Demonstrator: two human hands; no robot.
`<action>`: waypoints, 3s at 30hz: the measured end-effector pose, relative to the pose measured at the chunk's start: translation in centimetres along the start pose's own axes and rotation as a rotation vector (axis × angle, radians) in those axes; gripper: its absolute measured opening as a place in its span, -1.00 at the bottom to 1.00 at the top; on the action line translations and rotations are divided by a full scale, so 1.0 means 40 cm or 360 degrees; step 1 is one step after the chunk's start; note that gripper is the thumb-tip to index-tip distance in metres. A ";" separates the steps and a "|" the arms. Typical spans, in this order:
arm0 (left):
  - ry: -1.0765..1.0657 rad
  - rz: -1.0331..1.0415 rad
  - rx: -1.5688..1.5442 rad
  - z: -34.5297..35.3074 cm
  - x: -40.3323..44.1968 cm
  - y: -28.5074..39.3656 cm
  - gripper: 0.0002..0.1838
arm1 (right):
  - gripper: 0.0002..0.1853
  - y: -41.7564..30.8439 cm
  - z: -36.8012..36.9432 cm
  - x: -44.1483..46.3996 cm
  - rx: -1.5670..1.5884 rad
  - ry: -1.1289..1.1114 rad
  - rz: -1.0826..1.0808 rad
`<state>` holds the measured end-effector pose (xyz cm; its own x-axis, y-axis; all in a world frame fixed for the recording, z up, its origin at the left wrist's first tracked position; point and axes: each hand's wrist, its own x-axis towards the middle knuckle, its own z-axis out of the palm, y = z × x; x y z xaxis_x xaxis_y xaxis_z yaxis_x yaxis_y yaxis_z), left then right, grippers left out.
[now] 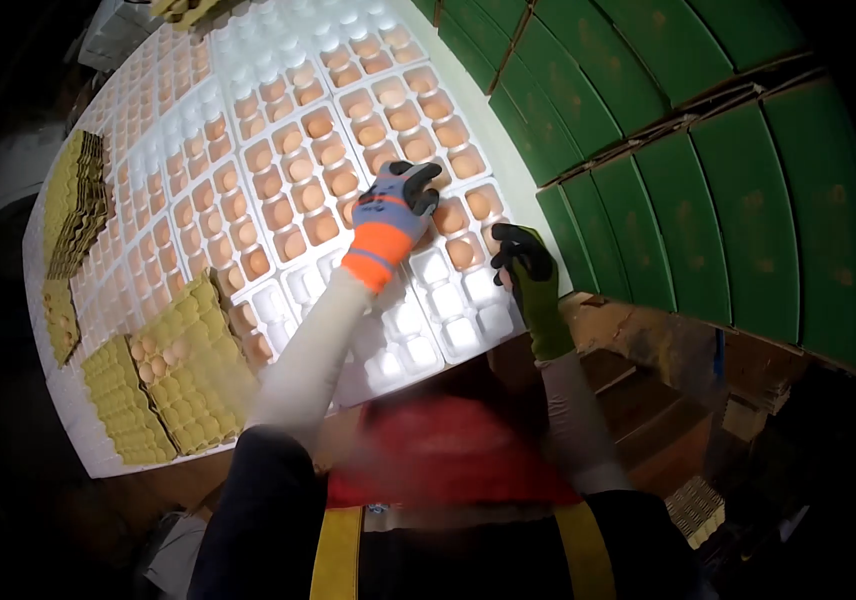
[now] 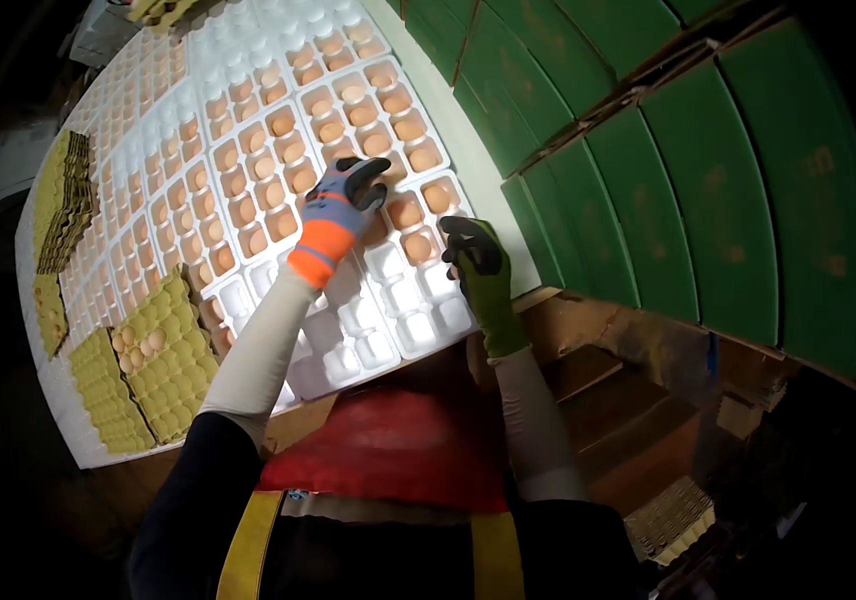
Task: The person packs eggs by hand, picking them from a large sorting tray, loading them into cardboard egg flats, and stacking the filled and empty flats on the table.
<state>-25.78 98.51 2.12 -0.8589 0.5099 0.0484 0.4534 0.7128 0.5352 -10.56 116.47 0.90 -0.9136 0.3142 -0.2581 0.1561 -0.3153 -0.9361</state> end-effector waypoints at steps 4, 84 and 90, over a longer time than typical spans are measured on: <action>0.0016 -0.0006 -0.0347 0.019 -0.179 0.045 -0.52 | -0.67 0.053 0.019 -0.039 -0.1127 0.0119 -0.0937; -0.0039 -0.0121 0.0443 -0.419 -0.444 -0.378 -0.49 | -0.65 0.092 0.539 0.019 -0.1543 -0.0361 -0.0924; -0.0283 -0.0471 0.0303 -0.325 -0.443 -0.321 -0.62 | -0.55 0.146 0.561 0.016 -0.1310 -0.0634 -0.0850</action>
<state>-19.49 74.06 5.34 -0.9120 0.3326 -0.2402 0.2428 0.9095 0.3374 -18.65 94.71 0.62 -0.9726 -0.1306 0.1921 -0.2322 0.5281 -0.8168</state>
